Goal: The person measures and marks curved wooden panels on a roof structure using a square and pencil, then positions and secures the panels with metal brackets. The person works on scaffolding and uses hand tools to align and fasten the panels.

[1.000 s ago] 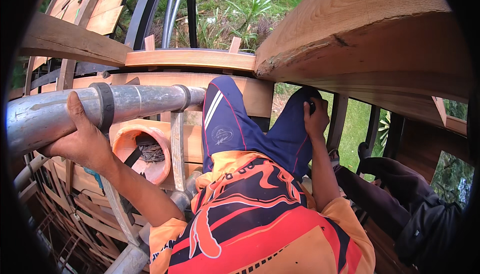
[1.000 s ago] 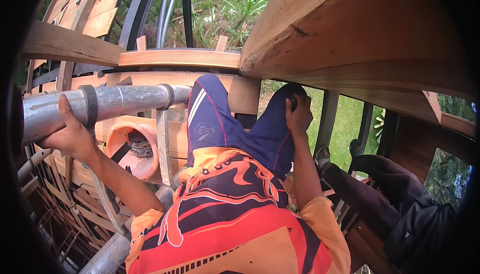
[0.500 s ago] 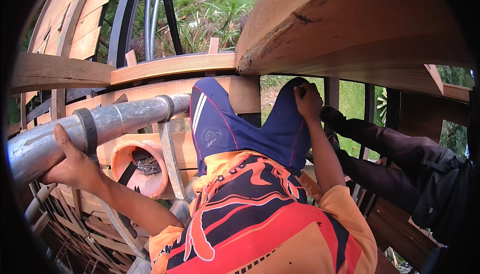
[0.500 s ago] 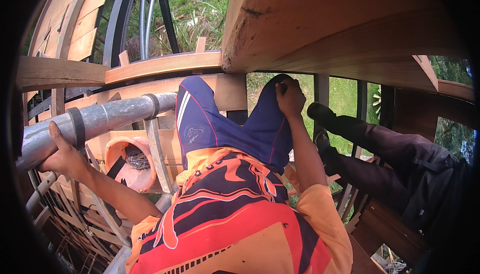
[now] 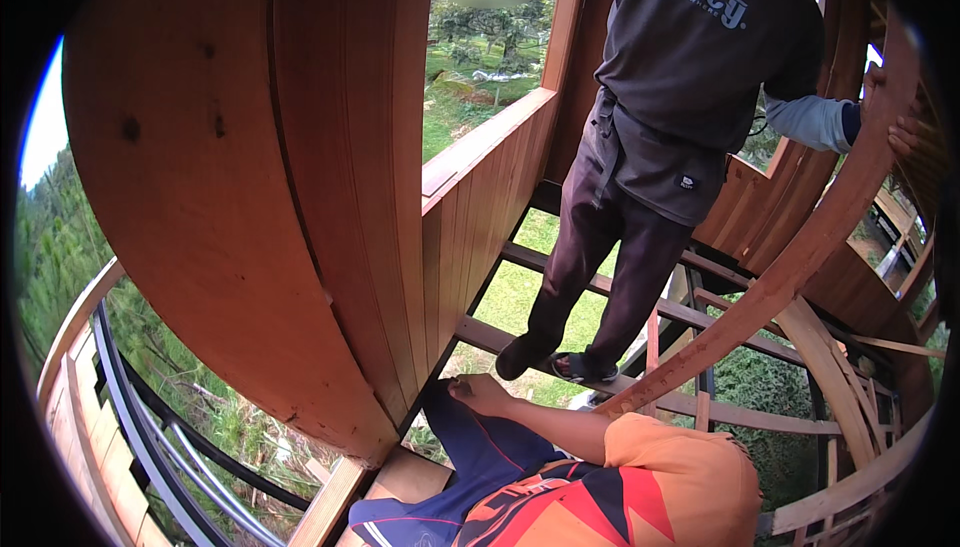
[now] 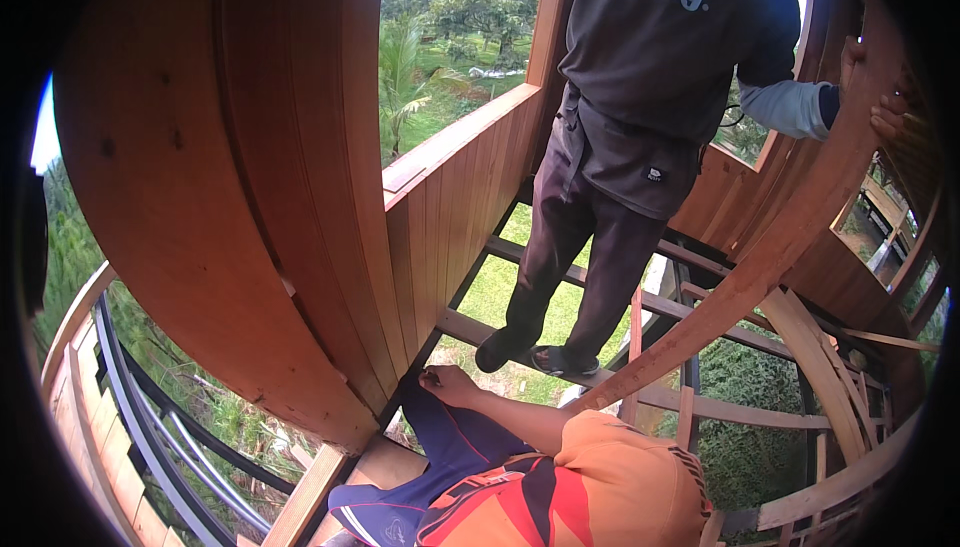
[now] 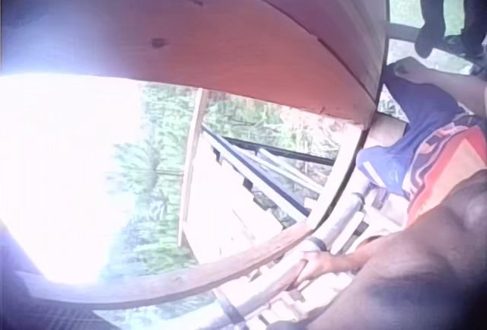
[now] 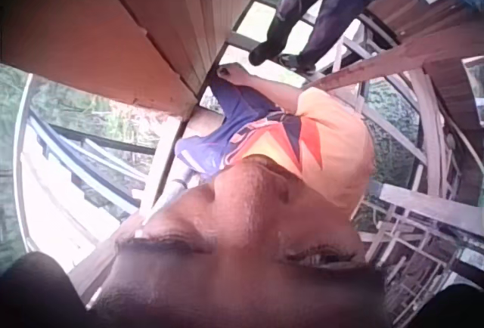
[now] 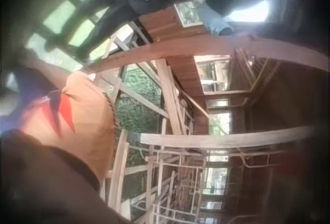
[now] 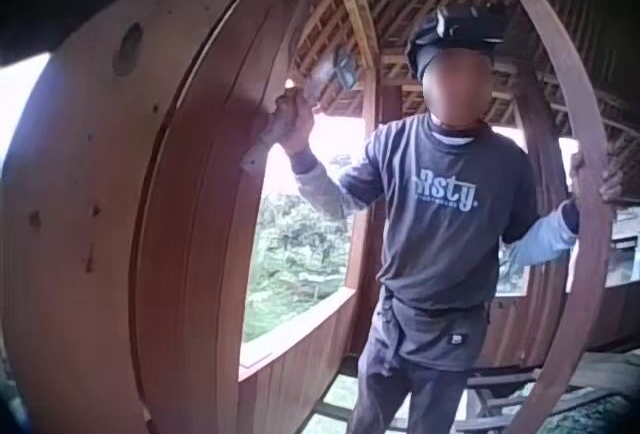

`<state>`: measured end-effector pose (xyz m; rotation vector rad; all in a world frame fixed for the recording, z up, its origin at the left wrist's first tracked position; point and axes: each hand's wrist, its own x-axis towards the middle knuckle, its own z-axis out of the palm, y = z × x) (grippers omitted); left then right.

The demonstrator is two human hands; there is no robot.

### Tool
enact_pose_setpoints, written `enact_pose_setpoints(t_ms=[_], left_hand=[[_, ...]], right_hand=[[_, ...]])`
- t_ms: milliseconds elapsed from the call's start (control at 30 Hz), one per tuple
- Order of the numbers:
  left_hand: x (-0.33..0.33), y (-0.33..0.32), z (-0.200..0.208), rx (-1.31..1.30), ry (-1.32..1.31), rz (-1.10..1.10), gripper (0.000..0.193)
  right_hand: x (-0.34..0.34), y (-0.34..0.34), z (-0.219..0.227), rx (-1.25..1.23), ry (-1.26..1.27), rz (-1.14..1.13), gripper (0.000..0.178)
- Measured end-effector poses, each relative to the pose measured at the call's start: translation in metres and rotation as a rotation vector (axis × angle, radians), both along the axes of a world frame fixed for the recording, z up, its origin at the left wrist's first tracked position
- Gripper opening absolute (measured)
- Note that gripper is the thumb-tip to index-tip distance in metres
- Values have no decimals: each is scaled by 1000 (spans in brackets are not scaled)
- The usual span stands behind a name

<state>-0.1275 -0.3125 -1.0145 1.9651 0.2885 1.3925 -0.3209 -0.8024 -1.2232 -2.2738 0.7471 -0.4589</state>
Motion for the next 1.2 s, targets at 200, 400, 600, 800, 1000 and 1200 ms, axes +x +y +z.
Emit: enact_pose_setpoints(t_ms=[200,400,600,800,1000,1200], left_hand=[[-2,2,3,-17,27,-13,121],[-19,32,-1,11,89,-9,116],[-40,69,-2,1,209,16,112],[-44,76,-2,49,192,23,114],[-49,67,-1,-25,227,38,113],[-50,65,1,-56,240,54,106]], right_hand=[[-28,-29,120,-29,-516,-352,39],[-34,-46,289,154,-1158,-201,72],[-16,-50,385,417,-1124,166,89],[-1,-93,372,802,-935,550,68],[8,-76,343,760,-965,464,36],[18,7,236,593,-963,169,32]])
